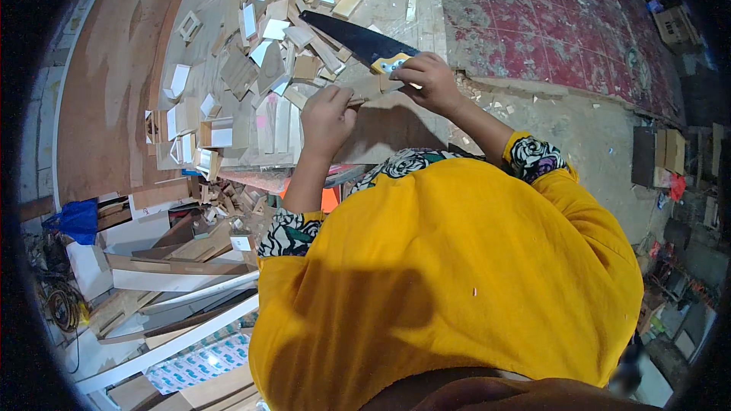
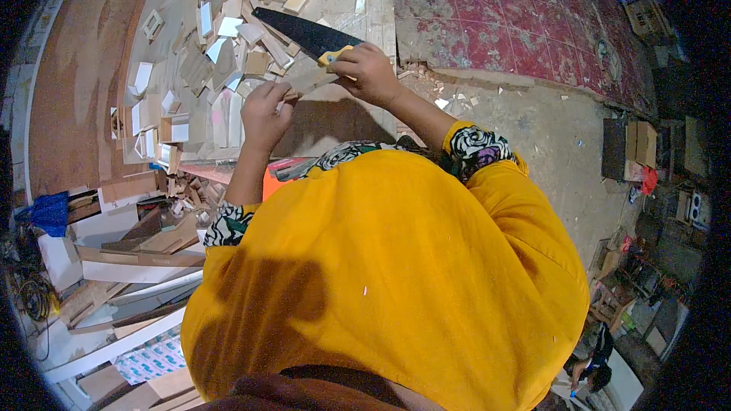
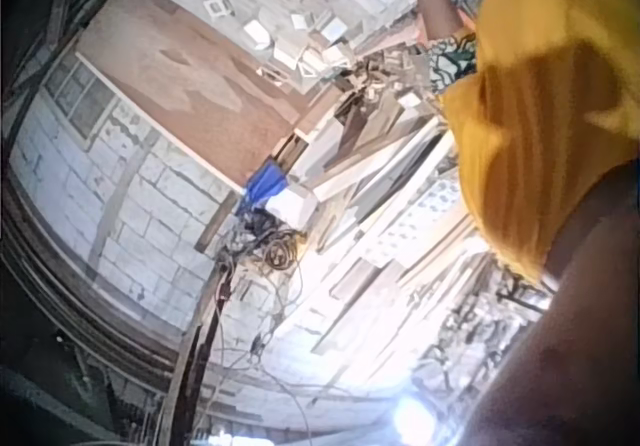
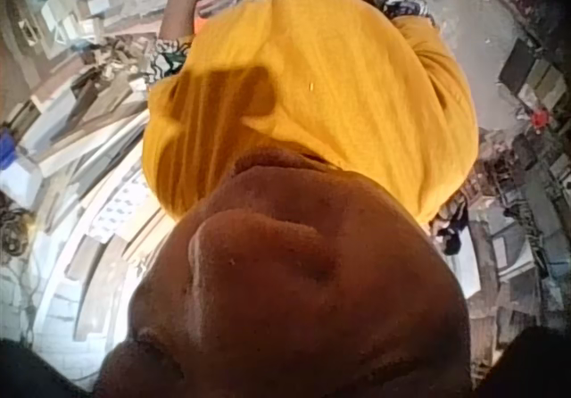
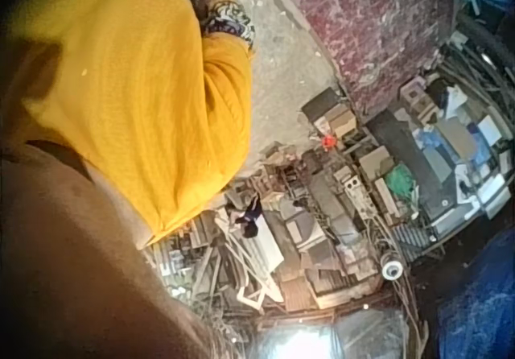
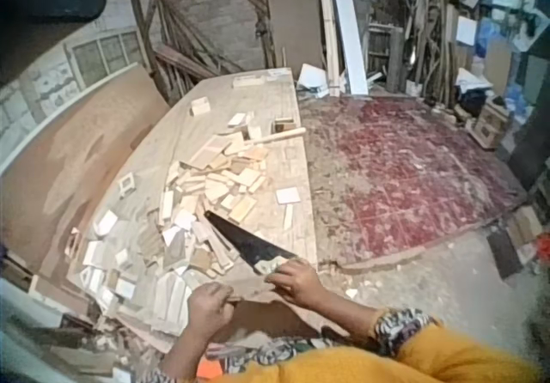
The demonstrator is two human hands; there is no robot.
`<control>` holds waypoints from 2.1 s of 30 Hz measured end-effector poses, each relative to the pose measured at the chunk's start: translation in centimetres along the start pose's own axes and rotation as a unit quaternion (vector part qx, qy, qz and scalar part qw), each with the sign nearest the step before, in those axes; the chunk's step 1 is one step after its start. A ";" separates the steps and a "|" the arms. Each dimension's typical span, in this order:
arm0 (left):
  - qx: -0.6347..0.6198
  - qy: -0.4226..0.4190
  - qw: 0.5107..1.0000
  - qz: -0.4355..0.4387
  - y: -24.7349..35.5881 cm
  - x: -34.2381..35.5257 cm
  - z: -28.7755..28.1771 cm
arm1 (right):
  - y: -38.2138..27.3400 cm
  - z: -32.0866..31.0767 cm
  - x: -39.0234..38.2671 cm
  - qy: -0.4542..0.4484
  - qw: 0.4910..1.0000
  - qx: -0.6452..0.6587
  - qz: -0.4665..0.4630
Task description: Cutting a small piece of wood with a hand saw.
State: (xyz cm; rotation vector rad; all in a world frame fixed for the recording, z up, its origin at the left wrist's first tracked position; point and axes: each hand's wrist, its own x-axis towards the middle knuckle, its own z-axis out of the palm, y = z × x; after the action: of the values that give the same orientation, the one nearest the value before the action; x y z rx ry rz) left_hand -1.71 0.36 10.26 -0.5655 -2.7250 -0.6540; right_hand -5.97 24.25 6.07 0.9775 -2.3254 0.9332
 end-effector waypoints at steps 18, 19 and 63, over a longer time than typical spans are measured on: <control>0.045 0.076 0.992 0.091 -0.8 -3.6 0.6 | 4.7 -0.1 -3.1 -0.145 0.956 -0.141 0.212; -0.006 0.056 0.998 -0.024 -0.7 -3.9 0.6 | 4.6 0.6 -3.4 -0.199 0.957 -0.122 0.174; 0.114 -0.279 0.948 -0.098 3.0 -3.3 9.9 | -0.1 -11.2 -18.1 0.051 0.845 0.342 0.407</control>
State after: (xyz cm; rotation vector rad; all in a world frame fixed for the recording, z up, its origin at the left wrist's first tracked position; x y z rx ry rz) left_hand 0.74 6.58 1.67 -0.4805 -3.3603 -0.2270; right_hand 7.42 40.40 2.44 0.0498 -2.3300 2.1842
